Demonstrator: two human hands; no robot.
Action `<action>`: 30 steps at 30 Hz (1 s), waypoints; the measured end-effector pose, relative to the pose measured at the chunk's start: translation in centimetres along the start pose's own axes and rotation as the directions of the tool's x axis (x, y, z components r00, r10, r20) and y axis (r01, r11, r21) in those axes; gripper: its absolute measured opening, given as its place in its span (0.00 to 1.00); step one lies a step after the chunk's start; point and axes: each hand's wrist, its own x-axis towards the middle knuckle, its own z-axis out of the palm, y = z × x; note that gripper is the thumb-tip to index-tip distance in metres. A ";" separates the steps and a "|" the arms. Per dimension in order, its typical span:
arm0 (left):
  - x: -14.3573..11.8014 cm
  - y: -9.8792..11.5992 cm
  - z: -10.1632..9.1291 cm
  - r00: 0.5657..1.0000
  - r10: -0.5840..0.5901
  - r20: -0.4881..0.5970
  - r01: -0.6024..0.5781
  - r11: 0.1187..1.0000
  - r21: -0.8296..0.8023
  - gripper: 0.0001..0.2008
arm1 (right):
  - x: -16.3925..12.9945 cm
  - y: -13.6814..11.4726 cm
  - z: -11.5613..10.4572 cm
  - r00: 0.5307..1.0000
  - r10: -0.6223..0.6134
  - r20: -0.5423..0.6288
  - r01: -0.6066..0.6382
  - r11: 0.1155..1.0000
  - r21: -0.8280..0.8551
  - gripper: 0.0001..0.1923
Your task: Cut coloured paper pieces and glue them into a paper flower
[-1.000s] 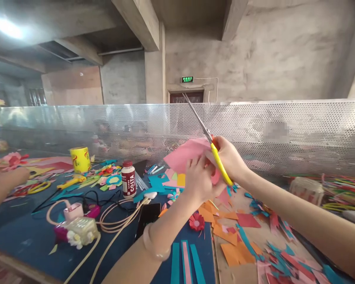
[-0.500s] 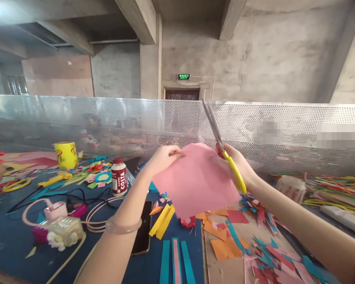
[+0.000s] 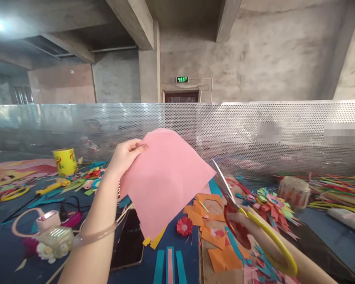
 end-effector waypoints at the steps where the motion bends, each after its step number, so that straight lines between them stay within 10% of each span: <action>1: 0.0 -0.1 -0.1 1.000 -0.003 -0.017 0.003 1.000 0.001 0.15 | -0.3 0.1 0.1 0.999 0.037 0.016 -0.037 0.999 -0.001 0.18; 11: -0.2 0.5 1.0 0.998 -0.049 0.037 0.049 0.999 -0.008 0.15 | -1.9 -0.4 0.9 0.982 0.184 0.052 -0.186 0.982 0.033 0.11; 30: -0.7 2.8 3.0 0.969 0.021 0.247 -0.053 0.991 0.122 0.13 | -0.7 1.3 2.6 0.991 0.093 -0.095 -0.092 0.996 0.017 0.05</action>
